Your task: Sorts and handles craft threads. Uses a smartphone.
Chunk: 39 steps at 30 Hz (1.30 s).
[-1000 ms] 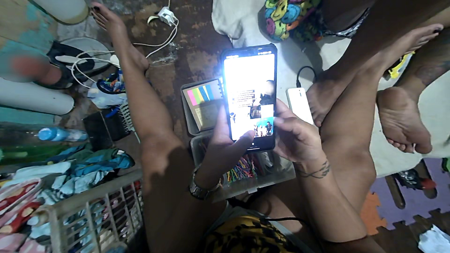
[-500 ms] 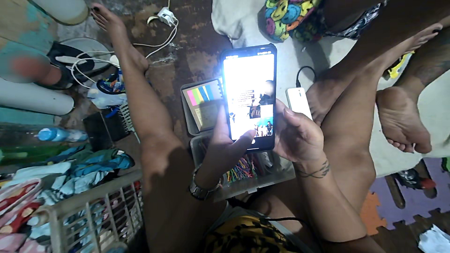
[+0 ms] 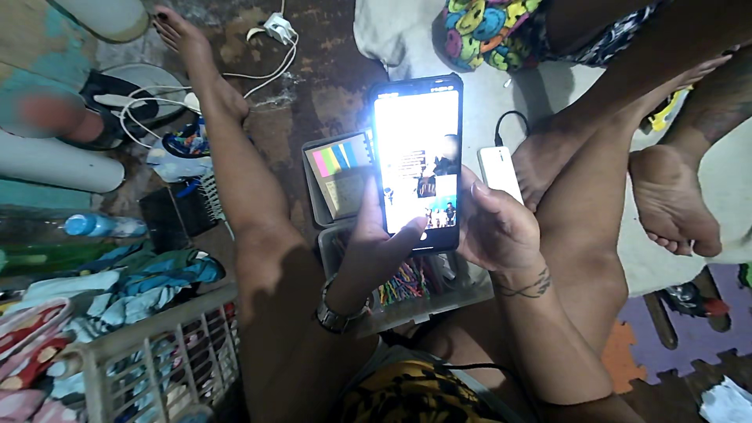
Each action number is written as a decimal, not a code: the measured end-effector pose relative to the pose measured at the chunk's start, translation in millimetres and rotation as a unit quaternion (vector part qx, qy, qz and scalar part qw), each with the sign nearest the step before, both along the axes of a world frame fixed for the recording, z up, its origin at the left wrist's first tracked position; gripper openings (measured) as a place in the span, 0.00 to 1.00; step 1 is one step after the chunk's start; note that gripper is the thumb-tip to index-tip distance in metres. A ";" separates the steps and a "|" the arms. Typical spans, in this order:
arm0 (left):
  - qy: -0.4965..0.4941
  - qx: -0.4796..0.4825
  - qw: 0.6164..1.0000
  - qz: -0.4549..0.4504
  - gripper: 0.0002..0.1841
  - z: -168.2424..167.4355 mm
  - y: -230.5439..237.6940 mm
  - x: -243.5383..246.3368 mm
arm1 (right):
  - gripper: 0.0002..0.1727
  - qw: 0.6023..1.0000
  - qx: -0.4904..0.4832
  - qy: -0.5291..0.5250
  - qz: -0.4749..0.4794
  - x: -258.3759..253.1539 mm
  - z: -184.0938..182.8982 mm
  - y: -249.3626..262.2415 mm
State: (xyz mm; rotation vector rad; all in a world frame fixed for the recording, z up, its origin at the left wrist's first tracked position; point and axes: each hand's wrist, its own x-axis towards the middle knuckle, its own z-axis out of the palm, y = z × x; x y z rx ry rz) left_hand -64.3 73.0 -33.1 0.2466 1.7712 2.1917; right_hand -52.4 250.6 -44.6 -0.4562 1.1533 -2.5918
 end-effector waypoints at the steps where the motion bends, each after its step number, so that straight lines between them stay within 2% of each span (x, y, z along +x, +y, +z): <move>1: -0.002 0.012 1.000 -0.002 0.41 0.5 -0.3 0.6 | 0.29 1.000 0.004 0.001 -0.001 0.2 0.1 0.2; 7: -0.006 0.037 0.999 -0.024 0.43 -2.9 -4.5 1.7 | 0.30 1.000 0.012 0.006 -0.009 0.3 0.4 0.0; 15: -0.012 0.073 0.997 -0.037 0.35 -1.6 -5.0 1.1 | 0.28 1.000 0.010 -0.005 -0.011 0.6 -0.8 0.2; 18: -0.001 0.084 0.996 -0.039 0.39 -2.6 -4.5 1.2 | 0.28 1.000 0.021 0.004 -0.014 -0.1 0.1 -0.2; 22: 0.002 0.040 0.999 -0.003 0.36 -0.5 -0.2 1.0 | 0.30 0.998 0.062 0.007 -0.032 0.2 2.9 -2.9; 25: -0.014 0.015 1.000 0.017 0.37 1.3 1.4 1.5 | 0.29 0.998 0.051 0.003 -0.027 0.3 2.4 -3.6; 27: -0.012 0.019 1.000 0.008 0.40 1.3 0.2 1.8 | 0.29 0.999 0.047 0.006 -0.021 0.3 2.6 -3.2; 39: 0.008 0.036 0.999 -0.012 0.39 -1.0 -1.8 1.0 | 0.31 0.998 0.046 0.016 -0.026 -0.6 2.3 -2.5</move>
